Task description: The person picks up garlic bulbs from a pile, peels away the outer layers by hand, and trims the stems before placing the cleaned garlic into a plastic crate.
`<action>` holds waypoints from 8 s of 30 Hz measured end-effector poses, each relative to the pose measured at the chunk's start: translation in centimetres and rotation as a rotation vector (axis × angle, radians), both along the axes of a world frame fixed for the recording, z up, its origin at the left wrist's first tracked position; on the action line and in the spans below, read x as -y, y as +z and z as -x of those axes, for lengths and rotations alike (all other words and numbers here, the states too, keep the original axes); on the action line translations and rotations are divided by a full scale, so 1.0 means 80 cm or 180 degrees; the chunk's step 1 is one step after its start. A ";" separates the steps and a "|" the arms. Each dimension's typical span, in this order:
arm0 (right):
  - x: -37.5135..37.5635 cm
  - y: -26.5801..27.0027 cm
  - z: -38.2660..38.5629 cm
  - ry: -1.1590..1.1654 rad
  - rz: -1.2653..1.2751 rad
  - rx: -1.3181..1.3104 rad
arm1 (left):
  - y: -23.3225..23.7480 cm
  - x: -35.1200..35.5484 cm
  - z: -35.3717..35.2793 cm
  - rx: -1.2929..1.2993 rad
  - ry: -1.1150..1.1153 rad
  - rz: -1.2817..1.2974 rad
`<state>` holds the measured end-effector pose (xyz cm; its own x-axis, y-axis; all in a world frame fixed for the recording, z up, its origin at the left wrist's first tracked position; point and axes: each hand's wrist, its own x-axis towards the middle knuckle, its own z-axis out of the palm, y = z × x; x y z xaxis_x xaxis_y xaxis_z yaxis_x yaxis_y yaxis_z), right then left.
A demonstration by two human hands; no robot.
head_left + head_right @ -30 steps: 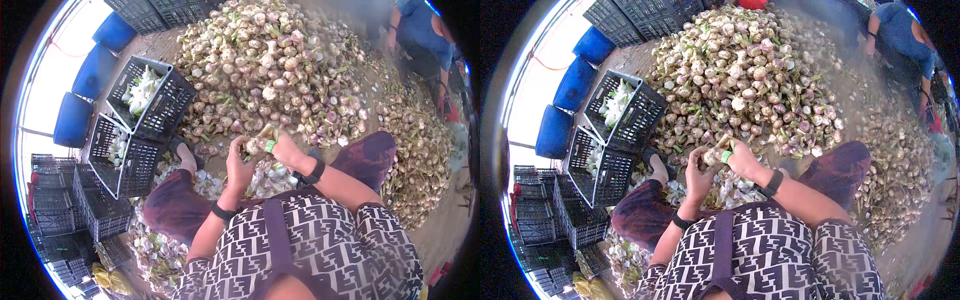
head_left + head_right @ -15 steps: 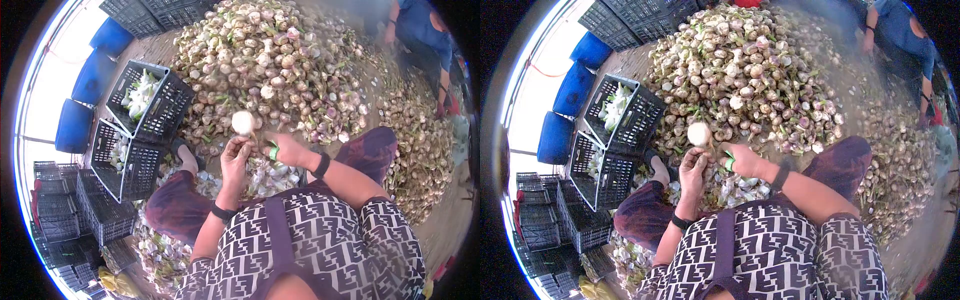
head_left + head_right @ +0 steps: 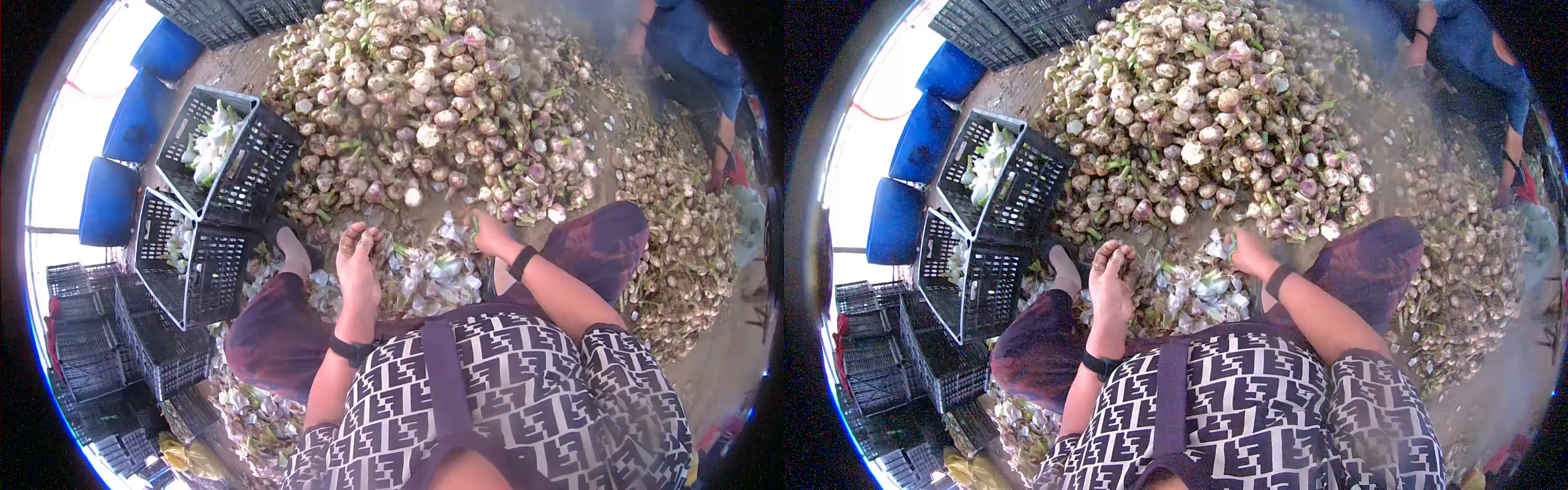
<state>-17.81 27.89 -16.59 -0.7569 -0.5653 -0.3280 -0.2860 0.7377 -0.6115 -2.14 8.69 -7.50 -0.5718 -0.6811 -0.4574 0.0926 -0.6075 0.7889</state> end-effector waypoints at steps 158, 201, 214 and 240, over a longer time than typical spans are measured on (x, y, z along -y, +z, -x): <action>0.069 -0.061 -0.030 0.1740 -0.0357 0.0402 | 0.049 0.054 -0.024 0.0050 0.0675 -0.0091; 0.076 0.142 -0.048 -0.0078 0.2441 0.1859 | 0.040 -0.029 0.005 -0.0332 -0.1320 0.1062; 0.068 0.166 -0.044 0.0499 0.2250 0.0411 | 0.037 -0.022 0.005 -0.0617 -0.1241 -0.0178; 0.069 0.175 -0.074 0.1013 0.2406 0.1078 | 0.010 -0.015 0.011 -0.0524 -0.1770 0.1246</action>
<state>-11.89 22.39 -2.62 -0.4569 -0.8886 0.0406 -0.1240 0.0185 -0.9921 -2.99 9.86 -6.71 -0.9240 -0.3644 -0.1157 -0.0125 -0.2735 0.9618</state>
